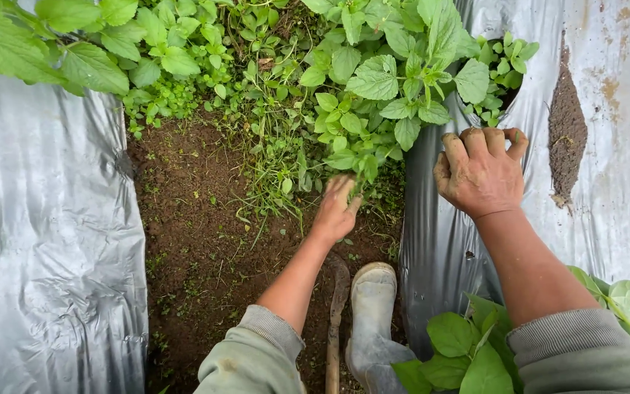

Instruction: Manually pulling weeds from the soil between rows of crops covered in plastic mulch

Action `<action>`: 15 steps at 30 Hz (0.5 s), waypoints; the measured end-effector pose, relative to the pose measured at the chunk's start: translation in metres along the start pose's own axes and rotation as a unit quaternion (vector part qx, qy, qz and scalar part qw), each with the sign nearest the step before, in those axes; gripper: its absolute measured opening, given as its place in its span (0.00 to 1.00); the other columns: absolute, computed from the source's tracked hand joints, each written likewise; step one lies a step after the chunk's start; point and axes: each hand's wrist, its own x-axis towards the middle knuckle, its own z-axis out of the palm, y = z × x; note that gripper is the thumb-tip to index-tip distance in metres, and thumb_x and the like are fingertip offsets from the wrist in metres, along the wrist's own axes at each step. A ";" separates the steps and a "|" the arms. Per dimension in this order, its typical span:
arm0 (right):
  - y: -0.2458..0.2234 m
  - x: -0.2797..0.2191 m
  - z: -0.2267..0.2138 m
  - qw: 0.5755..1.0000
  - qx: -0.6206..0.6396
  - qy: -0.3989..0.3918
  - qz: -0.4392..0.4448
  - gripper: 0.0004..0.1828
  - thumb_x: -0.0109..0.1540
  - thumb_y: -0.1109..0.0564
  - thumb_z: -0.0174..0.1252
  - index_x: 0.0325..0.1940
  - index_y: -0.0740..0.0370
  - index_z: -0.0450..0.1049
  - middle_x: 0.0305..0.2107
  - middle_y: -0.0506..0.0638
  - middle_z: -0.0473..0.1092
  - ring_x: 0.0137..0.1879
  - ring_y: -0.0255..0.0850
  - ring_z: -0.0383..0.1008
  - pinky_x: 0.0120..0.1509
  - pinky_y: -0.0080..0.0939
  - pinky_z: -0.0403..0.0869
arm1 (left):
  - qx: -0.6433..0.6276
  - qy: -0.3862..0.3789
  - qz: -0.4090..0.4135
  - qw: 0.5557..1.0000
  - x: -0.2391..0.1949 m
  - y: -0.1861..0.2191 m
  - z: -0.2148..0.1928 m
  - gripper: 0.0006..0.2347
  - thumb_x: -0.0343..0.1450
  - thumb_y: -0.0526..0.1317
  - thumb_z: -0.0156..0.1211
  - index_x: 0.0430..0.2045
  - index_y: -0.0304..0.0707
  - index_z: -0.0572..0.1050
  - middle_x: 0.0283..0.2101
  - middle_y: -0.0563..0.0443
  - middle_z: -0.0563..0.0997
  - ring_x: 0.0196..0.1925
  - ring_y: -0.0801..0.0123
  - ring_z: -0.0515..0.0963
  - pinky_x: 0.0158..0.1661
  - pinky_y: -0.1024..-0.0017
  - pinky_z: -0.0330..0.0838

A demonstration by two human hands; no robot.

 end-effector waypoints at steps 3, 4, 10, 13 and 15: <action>0.001 -0.001 0.003 1.000 -0.002 -0.005 -0.004 0.12 0.56 0.49 0.63 0.43 0.50 0.77 0.33 0.50 0.69 0.48 0.48 0.72 0.64 0.60 0.64 | 0.003 -0.020 0.073 0.997 0.010 -0.012 0.024 0.10 0.75 0.31 0.49 0.49 0.26 0.69 0.52 0.27 0.75 0.61 0.33 0.71 0.62 0.38 0.60; 0.002 -0.001 0.005 1.000 -0.004 -0.008 -0.004 0.14 0.56 0.48 0.63 0.44 0.51 0.78 0.33 0.50 0.69 0.49 0.48 0.72 0.64 0.60 0.63 | -0.011 -0.008 0.082 0.997 0.015 -0.021 0.033 0.13 0.73 0.31 0.53 0.52 0.29 0.68 0.51 0.29 0.76 0.58 0.33 0.74 0.57 0.41 0.68; 0.002 0.001 0.007 1.000 -0.010 -0.014 -0.005 0.14 0.56 0.47 0.64 0.44 0.51 0.77 0.33 0.50 0.68 0.49 0.49 0.72 0.64 0.60 0.64 | -0.194 0.087 -0.150 0.966 0.011 0.003 0.012 0.21 0.79 0.41 0.41 0.64 0.24 0.59 0.64 0.23 0.65 0.68 0.36 0.64 0.64 0.42 0.61; 0.000 0.001 0.001 1.000 -0.010 -0.020 0.001 0.13 0.57 0.46 0.63 0.43 0.50 0.77 0.33 0.50 0.68 0.49 0.49 0.73 0.64 0.60 0.64 | -0.133 0.087 -0.103 0.982 -0.009 0.031 -0.004 0.17 0.78 0.39 0.43 0.59 0.25 0.64 0.59 0.20 0.70 0.63 0.30 0.69 0.60 0.39 0.64; -0.003 0.001 0.003 1.000 -0.004 -0.018 0.003 0.13 0.57 0.47 0.63 0.43 0.50 0.77 0.33 0.50 0.68 0.49 0.49 0.73 0.64 0.60 0.64 | -0.106 0.068 -0.111 0.986 -0.016 0.039 -0.030 0.14 0.78 0.38 0.41 0.56 0.29 0.66 0.54 0.24 0.73 0.59 0.35 0.73 0.56 0.43 0.67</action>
